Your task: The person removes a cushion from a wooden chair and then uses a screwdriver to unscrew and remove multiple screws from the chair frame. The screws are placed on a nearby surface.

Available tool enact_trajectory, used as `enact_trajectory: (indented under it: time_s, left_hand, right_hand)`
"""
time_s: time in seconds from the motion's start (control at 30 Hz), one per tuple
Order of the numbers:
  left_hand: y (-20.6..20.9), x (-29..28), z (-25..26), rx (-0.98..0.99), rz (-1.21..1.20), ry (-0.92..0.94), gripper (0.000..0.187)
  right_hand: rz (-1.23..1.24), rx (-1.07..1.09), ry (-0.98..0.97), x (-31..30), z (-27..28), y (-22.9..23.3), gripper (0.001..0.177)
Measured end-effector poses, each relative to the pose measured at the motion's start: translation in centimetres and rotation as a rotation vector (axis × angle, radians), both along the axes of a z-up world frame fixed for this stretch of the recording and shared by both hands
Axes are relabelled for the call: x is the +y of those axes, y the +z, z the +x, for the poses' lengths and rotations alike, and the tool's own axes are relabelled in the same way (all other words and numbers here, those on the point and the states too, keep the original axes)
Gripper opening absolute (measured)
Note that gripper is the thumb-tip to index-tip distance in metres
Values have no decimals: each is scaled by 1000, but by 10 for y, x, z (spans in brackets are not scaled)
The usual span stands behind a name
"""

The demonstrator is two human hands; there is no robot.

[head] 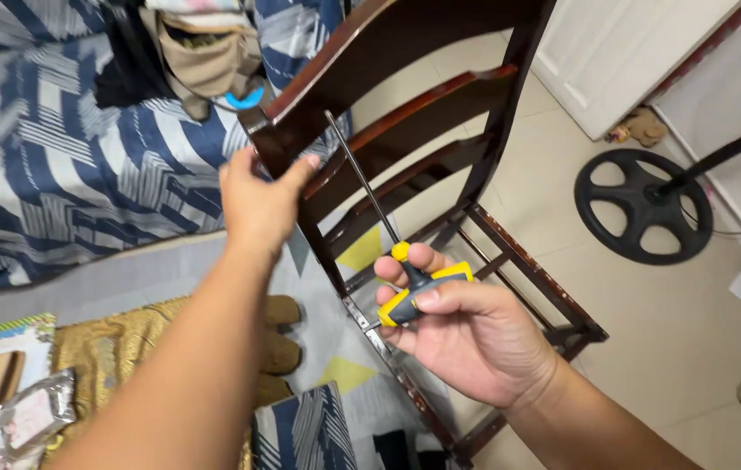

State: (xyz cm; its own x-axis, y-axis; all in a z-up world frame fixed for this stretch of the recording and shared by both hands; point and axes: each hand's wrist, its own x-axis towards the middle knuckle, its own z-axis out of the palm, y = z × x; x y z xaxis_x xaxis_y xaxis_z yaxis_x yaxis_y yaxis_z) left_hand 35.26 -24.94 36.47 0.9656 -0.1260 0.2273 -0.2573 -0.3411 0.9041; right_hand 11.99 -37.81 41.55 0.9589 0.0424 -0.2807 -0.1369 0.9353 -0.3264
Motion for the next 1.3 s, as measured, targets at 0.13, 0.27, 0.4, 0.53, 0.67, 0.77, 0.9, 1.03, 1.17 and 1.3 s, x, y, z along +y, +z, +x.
enact_trajectory:
  time_s: [0.13,0.27,0.4,0.53,0.67,0.77,0.9,1.03,1.17,1.3]
  left_hand:
    - [8,-8,21,306,-302,-264,34]
    - [22,-15,11,197,-335,-249,33]
    - [28,-12,-17,205,-287,-201,28]
    - [44,-17,-40,187,-276,-216,18]
    - [46,-18,-68,250,-155,-270,26]
    - [44,-21,-95,331,-294,-392,51]
    - [47,-41,-137,459,-429,-424,68]
    - [56,-72,-176,511,-567,-420,71]
    - [61,-82,-192,783,-460,-344,69]
    - [60,-80,-198,614,-489,-351,70]
  right_hand:
    - [4,63,-19,3,-5,-2,37]
    - [-34,60,-23,2,-7,6,37]
    - [-46,52,-99,-4,-14,3,35]
    - [-57,60,-174,-17,-19,0,36]
    - [-73,23,-229,-22,-28,-2,38]
    - [-52,-82,-243,-26,-33,-2,36]
    - [-46,-168,-282,-33,-46,-9,36]
    - [-30,-103,-347,-42,-62,-14,36]
    - [-73,-133,-357,-52,-84,-10,35]
    - [-62,-126,-357,-55,-94,-4,32]
